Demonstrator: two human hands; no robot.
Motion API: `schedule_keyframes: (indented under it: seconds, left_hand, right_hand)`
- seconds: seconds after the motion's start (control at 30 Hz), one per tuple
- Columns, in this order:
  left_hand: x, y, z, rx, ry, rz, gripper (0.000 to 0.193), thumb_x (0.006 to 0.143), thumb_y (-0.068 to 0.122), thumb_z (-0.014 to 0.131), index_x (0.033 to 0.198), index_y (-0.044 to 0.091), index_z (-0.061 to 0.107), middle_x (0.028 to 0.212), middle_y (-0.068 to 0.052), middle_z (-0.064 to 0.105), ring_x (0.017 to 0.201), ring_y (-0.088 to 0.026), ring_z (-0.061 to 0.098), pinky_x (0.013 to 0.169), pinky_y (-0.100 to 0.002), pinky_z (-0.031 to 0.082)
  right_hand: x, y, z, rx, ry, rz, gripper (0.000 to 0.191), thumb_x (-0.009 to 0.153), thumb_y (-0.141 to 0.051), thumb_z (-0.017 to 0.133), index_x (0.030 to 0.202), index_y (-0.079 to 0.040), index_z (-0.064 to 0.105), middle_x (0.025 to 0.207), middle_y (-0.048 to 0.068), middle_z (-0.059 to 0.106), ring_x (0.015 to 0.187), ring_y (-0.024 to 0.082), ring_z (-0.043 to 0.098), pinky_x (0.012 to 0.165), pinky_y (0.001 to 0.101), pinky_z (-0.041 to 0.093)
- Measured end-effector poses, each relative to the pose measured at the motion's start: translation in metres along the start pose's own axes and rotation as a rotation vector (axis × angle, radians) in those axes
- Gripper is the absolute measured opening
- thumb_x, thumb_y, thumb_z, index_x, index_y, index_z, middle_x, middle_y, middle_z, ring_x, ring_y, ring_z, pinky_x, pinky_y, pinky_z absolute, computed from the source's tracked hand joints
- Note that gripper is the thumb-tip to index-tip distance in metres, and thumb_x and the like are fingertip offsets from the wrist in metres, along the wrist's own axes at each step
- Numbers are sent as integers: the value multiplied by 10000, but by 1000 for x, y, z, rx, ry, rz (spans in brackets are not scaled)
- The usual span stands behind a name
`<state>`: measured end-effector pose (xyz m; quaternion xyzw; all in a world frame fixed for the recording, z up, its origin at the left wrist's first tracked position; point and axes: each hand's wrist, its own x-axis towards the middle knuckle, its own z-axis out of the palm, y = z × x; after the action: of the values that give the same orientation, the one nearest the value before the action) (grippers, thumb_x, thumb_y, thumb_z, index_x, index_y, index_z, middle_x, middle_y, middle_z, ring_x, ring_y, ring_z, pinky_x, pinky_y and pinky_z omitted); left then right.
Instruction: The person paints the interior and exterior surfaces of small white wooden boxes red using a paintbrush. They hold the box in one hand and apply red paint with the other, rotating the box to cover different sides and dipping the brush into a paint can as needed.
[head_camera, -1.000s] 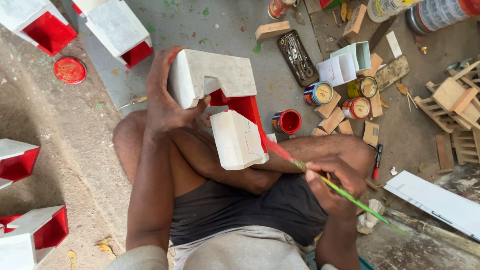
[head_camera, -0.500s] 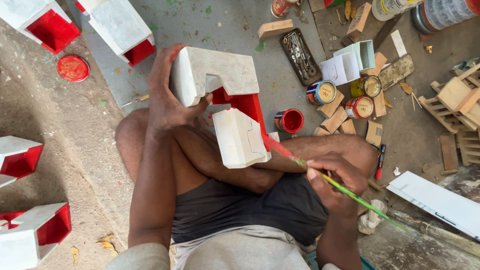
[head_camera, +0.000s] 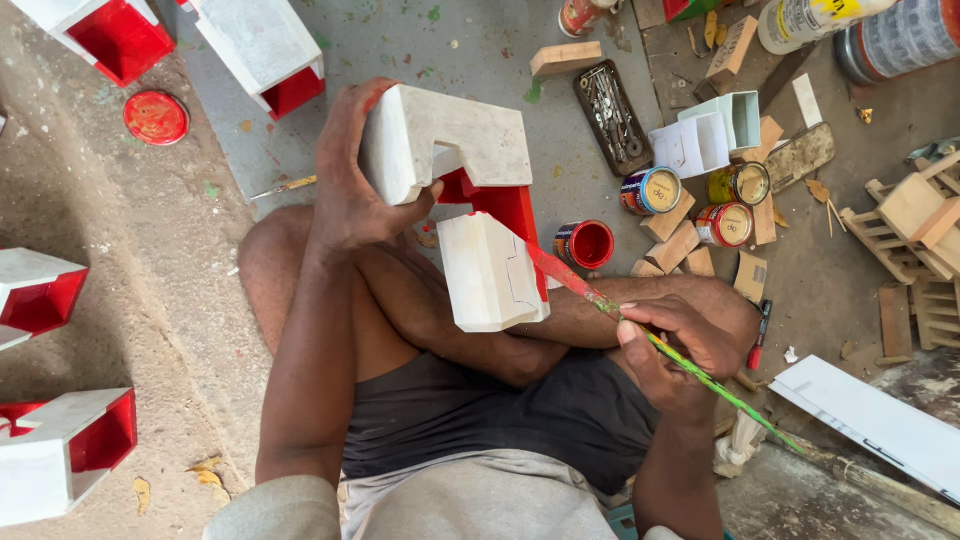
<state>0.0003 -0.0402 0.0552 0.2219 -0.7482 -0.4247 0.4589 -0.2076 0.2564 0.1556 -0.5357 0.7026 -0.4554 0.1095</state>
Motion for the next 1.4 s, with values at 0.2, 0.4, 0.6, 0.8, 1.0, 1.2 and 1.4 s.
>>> schedule_keyframes:
  seconds: [0.2, 0.4, 0.6, 0.8, 1.0, 1.2, 1.4]
  left_hand:
    - [1, 4, 2, 11, 12, 10, 851, 721, 220, 898, 1454, 56, 500, 1224, -130, 574, 1136, -269, 628, 975, -389, 533]
    - [4, 10, 3, 22, 28, 33, 854, 720, 212, 897, 1457, 56, 495, 1229, -137, 580, 1140, -279, 627, 984, -395, 529]
    - [5, 14, 5, 23, 22, -2, 842, 692, 179, 882, 1438, 68, 509, 1244, -130, 584, 1117, -282, 625, 1000, -420, 524]
    - [8, 13, 8, -8, 29, 42, 846, 696, 167, 884, 1444, 75, 499, 1243, -123, 579, 1117, -280, 622, 1010, -429, 521]
    - [10, 13, 11, 14, 38, 64, 843, 685, 172, 895, 1426, 63, 506, 1203, -125, 577, 1128, -294, 618, 969, -422, 517]
    - [11, 12, 14, 28, 50, 96, 851, 683, 155, 890, 1434, 56, 501, 1227, -132, 578, 1160, -310, 611, 999, -431, 521]
    - [11, 9, 16, 40, 62, 123, 866, 670, 154, 896, 1431, 58, 492, 1237, -139, 581, 1164, -323, 608, 989, -447, 513]
  right_hand:
    - [-6, -7, -9, 37, -10, 65, 135, 891, -26, 716, 1017, 22, 713, 967, 105, 738, 766, 83, 648, 663, 192, 469]
    - [2, -3, -11, 11, -23, 51, 153, 920, -26, 715, 1059, 39, 706, 972, 111, 728, 807, 98, 658, 699, 204, 494]
    - [5, -4, -13, 22, -57, 53, 137, 904, -14, 710, 1033, 31, 707, 976, 115, 733, 802, 108, 673, 729, 221, 508]
    - [14, -5, -12, -60, -26, -65, 104, 927, -15, 729, 1019, 32, 711, 918, 117, 724, 841, 136, 689, 742, 231, 532]
    - [16, -13, -18, -82, -69, 16, 114, 858, -10, 729, 962, 33, 716, 875, 113, 736, 726, 117, 678, 646, 217, 497]
    - [14, -15, -21, -66, -21, 20, 131, 904, -25, 731, 1020, 34, 716, 941, 95, 744, 788, 108, 700, 698, 205, 545]
    - [17, -12, -21, -137, -78, 37, 115, 868, -20, 742, 973, 28, 731, 902, 100, 740, 749, 111, 674, 632, 200, 499]
